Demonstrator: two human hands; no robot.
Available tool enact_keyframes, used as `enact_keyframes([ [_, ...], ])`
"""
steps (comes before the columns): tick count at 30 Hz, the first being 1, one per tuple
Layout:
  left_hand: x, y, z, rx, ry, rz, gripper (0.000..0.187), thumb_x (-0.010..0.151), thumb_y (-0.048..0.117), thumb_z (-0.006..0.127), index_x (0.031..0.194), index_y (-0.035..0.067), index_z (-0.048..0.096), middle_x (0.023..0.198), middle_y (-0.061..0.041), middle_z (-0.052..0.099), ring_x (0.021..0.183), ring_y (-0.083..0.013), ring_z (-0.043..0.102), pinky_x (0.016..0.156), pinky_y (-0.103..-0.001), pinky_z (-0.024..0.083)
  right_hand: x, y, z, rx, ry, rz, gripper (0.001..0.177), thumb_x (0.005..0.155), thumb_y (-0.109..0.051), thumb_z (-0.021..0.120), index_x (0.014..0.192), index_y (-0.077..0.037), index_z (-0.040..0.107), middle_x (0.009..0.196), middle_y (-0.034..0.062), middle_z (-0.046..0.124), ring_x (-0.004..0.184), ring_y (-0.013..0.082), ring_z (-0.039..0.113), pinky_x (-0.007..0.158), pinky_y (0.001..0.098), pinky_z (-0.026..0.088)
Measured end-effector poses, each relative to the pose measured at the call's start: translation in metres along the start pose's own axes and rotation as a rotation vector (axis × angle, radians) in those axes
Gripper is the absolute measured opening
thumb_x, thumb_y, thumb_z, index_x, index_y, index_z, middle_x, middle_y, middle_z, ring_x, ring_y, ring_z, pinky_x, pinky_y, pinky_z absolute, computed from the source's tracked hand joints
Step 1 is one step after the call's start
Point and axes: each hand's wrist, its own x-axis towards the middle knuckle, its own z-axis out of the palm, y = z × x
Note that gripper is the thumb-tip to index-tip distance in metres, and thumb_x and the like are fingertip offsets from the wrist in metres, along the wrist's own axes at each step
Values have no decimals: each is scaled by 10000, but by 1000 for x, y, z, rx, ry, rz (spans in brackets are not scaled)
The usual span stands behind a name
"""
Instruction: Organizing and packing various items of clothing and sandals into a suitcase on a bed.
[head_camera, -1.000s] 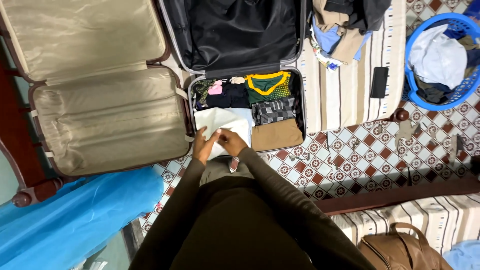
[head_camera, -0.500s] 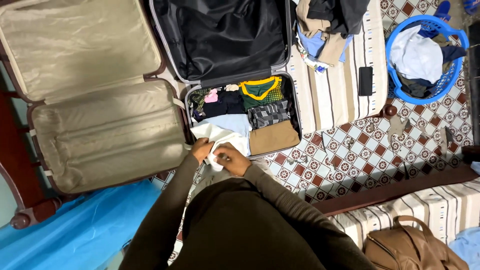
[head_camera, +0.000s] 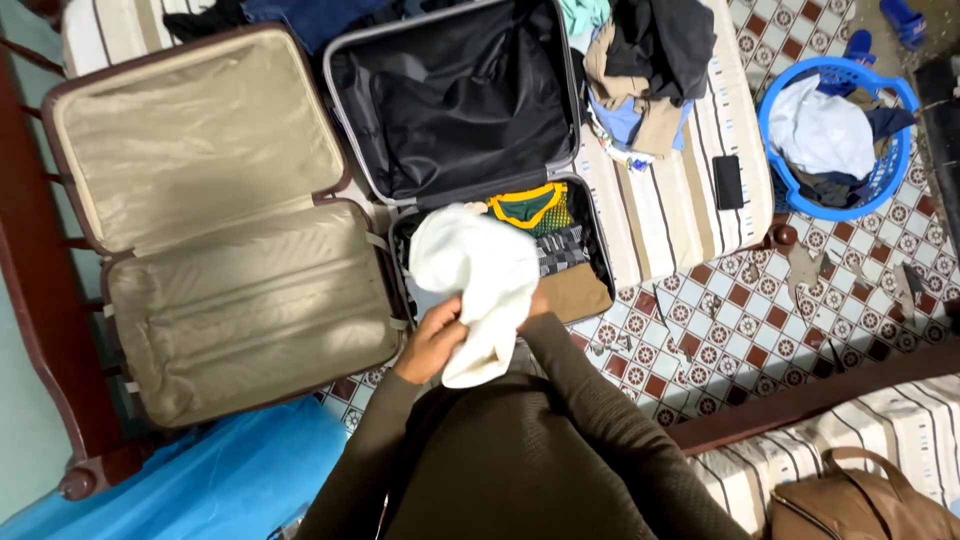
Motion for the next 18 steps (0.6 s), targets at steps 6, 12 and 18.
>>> enact_keyframes([
  [6,10,13,-2,582,-58,-55,520,921,62,504,1436,-7,523,1094,-129,723,946,-191,674,879,-298,534,4,-44,58,-236,-298,-486,439,1049,-215,509,1415,29,498,1307,177,656,1154,276,670,959,404,583],
  [12,22,86,27,348,572,290,773,969,183,596,1607,39,185,1494,-138,448,1221,-237,561,1027,-372,465,-37,-74,148,-301,-324,-597,413,1005,-189,547,1386,-30,525,1277,100,673,1142,202,671,978,342,562],
  [18,35,117,42,354,257,523,798,929,228,745,1546,-15,302,1445,-179,494,1270,-226,545,1062,-376,456,-68,-54,177,-504,-508,-528,277,1039,-116,646,1293,-22,583,1141,59,660,1018,134,615,888,300,521],
])
